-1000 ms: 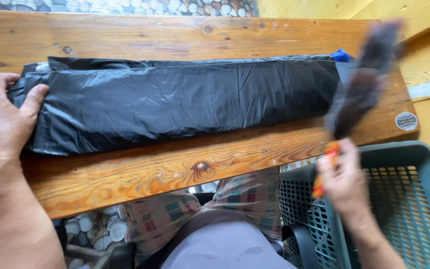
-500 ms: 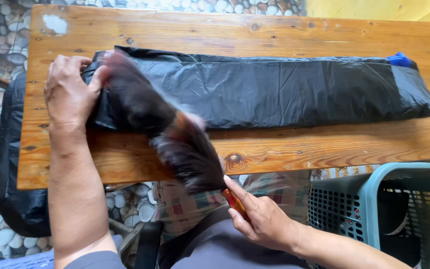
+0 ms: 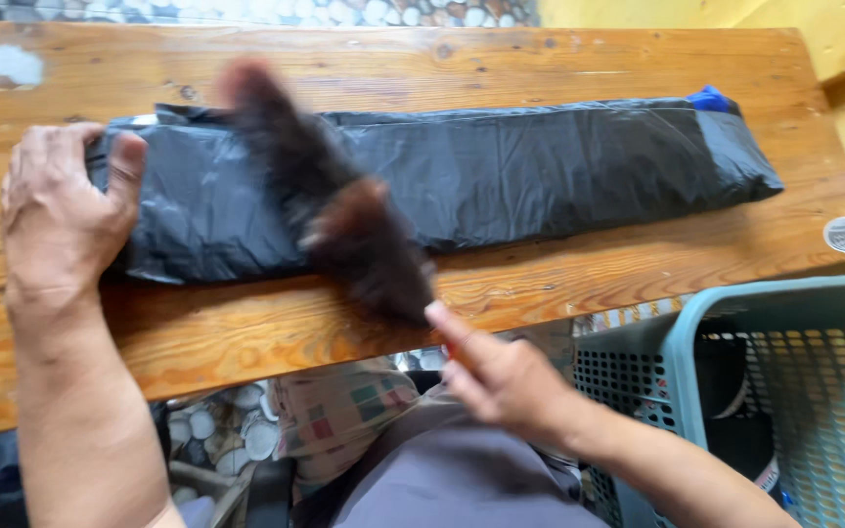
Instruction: The person folds a large black plastic sheet on a wooden table, using a brush to smooth it out. They then place the folded sheet into a black bag, secure it with a blue strap, and place it in a basket.
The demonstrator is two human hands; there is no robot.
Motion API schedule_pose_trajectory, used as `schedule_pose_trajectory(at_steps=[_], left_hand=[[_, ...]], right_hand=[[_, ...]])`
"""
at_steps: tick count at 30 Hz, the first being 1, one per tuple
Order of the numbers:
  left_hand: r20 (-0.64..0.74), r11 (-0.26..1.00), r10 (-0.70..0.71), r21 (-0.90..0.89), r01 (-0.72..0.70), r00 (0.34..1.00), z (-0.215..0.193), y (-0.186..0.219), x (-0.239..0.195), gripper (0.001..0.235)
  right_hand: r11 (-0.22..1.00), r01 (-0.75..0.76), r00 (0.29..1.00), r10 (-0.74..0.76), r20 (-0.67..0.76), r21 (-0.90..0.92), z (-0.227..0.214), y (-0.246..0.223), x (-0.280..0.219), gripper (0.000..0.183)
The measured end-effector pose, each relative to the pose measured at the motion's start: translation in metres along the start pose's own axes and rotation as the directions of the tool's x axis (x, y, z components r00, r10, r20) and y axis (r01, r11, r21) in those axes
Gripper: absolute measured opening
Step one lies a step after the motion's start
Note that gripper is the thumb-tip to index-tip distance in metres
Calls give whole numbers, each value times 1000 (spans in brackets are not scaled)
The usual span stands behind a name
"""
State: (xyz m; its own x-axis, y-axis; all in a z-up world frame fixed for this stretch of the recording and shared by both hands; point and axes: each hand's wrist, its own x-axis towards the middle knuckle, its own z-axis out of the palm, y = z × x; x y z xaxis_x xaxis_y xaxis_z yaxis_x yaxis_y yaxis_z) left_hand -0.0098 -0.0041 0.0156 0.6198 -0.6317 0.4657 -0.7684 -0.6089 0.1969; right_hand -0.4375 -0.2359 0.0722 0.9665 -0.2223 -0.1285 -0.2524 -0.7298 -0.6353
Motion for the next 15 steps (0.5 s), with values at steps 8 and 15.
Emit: schedule_pose_trajectory(at_steps=[8,15], left_hand=[[10,995,94,35,-94,996,22,-19,-11,63],[52,995,53,-85,-48,997,32,-28,-6,65]], right_hand=[[501,-796,605,681,-412,-340,-169,152,-48,72],[308,-823,538,693,-480,-478,-261,299,-80,62]])
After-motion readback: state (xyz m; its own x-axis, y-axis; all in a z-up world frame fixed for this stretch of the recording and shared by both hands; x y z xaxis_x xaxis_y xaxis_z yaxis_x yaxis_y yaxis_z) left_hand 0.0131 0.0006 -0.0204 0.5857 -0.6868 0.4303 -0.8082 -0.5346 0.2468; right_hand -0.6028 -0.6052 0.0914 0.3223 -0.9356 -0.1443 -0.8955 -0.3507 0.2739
